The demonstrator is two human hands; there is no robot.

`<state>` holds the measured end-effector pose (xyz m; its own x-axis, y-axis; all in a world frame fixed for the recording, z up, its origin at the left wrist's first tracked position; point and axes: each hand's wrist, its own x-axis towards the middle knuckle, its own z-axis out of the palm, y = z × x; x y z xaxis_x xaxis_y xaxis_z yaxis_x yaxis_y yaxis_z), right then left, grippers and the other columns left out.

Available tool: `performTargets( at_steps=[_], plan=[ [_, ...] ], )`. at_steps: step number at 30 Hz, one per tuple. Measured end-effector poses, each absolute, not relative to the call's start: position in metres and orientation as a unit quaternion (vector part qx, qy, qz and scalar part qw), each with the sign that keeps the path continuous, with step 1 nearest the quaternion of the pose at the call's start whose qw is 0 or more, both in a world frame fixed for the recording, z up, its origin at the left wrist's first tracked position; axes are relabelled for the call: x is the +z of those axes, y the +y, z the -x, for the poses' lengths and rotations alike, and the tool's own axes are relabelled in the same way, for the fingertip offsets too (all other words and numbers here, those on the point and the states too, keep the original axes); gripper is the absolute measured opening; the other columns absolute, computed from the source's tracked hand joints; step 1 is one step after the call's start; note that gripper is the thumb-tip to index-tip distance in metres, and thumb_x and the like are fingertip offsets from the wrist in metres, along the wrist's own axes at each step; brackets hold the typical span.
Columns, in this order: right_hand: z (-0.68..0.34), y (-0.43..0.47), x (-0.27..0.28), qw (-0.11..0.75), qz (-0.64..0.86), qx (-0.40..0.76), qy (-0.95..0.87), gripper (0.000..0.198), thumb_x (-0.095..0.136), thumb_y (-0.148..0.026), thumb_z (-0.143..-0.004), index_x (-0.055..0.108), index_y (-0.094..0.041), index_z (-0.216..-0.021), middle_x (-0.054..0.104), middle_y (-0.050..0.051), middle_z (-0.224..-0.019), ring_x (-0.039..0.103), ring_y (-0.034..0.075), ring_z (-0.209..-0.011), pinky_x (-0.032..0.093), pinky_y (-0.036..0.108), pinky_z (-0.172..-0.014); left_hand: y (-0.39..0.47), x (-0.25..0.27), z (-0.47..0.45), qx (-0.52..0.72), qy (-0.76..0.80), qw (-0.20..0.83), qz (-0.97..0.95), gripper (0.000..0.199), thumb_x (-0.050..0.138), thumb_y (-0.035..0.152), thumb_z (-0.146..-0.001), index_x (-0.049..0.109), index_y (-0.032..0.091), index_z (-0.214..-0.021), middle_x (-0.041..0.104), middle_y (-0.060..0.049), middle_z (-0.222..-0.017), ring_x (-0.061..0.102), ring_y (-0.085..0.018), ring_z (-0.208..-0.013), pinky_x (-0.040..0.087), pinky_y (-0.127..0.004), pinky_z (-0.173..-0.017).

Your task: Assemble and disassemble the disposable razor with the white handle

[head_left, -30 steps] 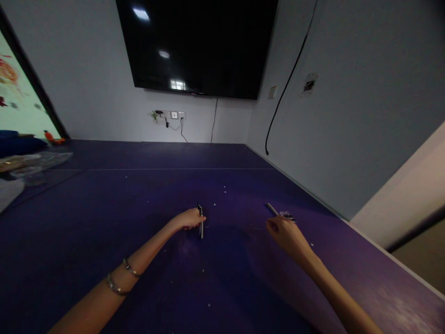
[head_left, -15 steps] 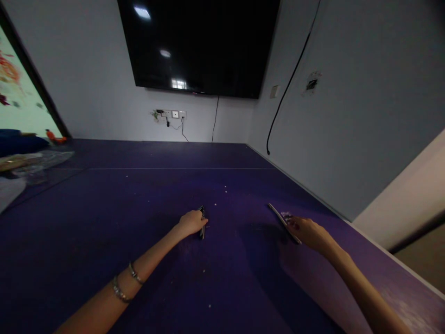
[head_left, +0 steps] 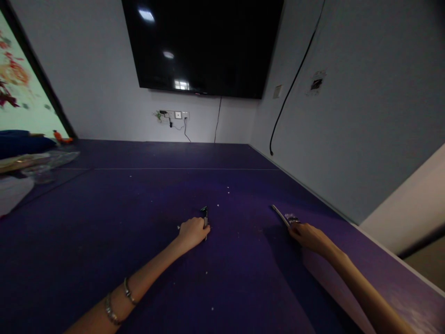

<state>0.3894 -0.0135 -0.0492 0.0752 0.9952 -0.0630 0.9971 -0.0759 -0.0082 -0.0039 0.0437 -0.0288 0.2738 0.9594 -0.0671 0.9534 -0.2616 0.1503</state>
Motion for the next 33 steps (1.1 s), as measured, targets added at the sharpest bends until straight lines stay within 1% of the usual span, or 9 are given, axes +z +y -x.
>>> performTargets(
  at_steps=[4,7,9,12,18,25,30,33],
  plan=[
    [-0.36,-0.016,-0.046,-0.014,-0.741,-0.001,0.672,0.034,0.033,-0.036,-0.089,0.061,-0.018,-0.084,0.068,0.011,-0.083,0.065,0.023,-0.076,0.037,0.026,-0.055,0.045,-0.034,0.003,0.034,0.611,0.079,-0.787,0.039,0.038,0.043,-0.084,0.068,0.017,-0.082,0.069,-0.011,-0.085,0.066,-0.027,-0.082,0.049,-0.037,-0.069],
    [-0.318,-0.017,-0.04,-0.038,-0.747,-0.009,0.663,0.036,0.033,-0.037,-0.089,0.062,-0.018,-0.083,0.068,0.01,-0.077,0.066,0.022,-0.072,0.038,0.025,-0.054,0.045,-0.035,0.001,0.04,0.609,0.076,-0.788,0.039,0.038,0.043,-0.084,0.068,0.018,-0.082,0.069,-0.01,-0.083,0.066,-0.026,-0.082,0.049,-0.035,-0.07],
    [-0.285,-0.016,-0.035,-0.053,-0.738,-0.009,0.673,0.036,0.034,-0.037,-0.089,0.064,-0.018,-0.081,0.069,0.01,-0.078,0.066,0.022,-0.073,0.039,0.025,-0.056,0.045,-0.035,0.0,0.04,0.606,0.074,-0.791,0.04,0.037,0.043,-0.085,0.068,0.018,-0.083,0.069,-0.01,-0.082,0.066,-0.026,-0.082,0.049,-0.036,-0.071],
    [-0.236,-0.015,-0.028,-0.046,-0.711,-0.002,0.701,0.036,0.036,-0.034,-0.088,0.066,-0.017,-0.08,0.07,0.012,-0.079,0.067,0.023,-0.074,0.042,0.027,-0.06,0.045,-0.035,-0.001,0.034,0.606,0.072,-0.791,0.041,0.037,0.043,-0.085,0.068,0.018,-0.084,0.069,-0.011,-0.084,0.066,-0.026,-0.084,0.049,-0.036,-0.071],
    [-0.166,-0.011,-0.025,-0.05,-0.658,0.013,0.751,0.037,0.034,-0.028,-0.087,0.068,-0.014,-0.084,0.07,0.015,-0.083,0.067,0.025,-0.075,0.046,0.031,-0.066,0.043,-0.036,0.0,0.041,0.6,0.058,-0.797,0.041,0.036,0.044,-0.086,0.067,0.018,-0.086,0.07,-0.012,-0.087,0.066,-0.028,-0.085,0.049,-0.037,-0.07],
    [-0.139,-0.001,-0.03,-0.07,-0.647,0.033,0.758,0.035,0.036,-0.027,-0.086,0.067,-0.013,-0.082,0.07,0.014,-0.08,0.068,0.026,-0.073,0.048,0.033,-0.063,0.041,-0.038,0.001,0.049,0.596,0.055,-0.8,0.041,0.033,0.042,-0.088,0.066,0.019,-0.088,0.069,-0.011,-0.087,0.065,-0.027,-0.086,0.048,-0.037,-0.072],
    [-0.137,0.004,-0.031,-0.059,-0.641,0.018,0.765,0.036,0.034,-0.028,-0.087,0.067,-0.012,-0.087,0.07,0.017,-0.084,0.067,0.026,-0.076,0.048,0.034,-0.066,0.042,-0.037,0.0,0.047,0.596,0.065,-0.799,0.039,0.034,0.041,-0.088,0.067,0.019,-0.088,0.069,-0.012,-0.089,0.065,-0.027,-0.087,0.048,-0.037,-0.072],
    [-0.138,0.005,-0.032,-0.053,-0.64,0.013,0.767,0.038,0.033,-0.028,-0.087,0.067,-0.012,-0.088,0.07,0.017,-0.085,0.067,0.028,-0.077,0.048,0.035,-0.065,0.043,-0.038,0.0,0.049,0.596,0.069,-0.798,0.038,0.035,0.041,-0.087,0.067,0.019,-0.087,0.069,-0.012,-0.088,0.065,-0.027,-0.087,0.048,-0.036,-0.072]
  ],
)
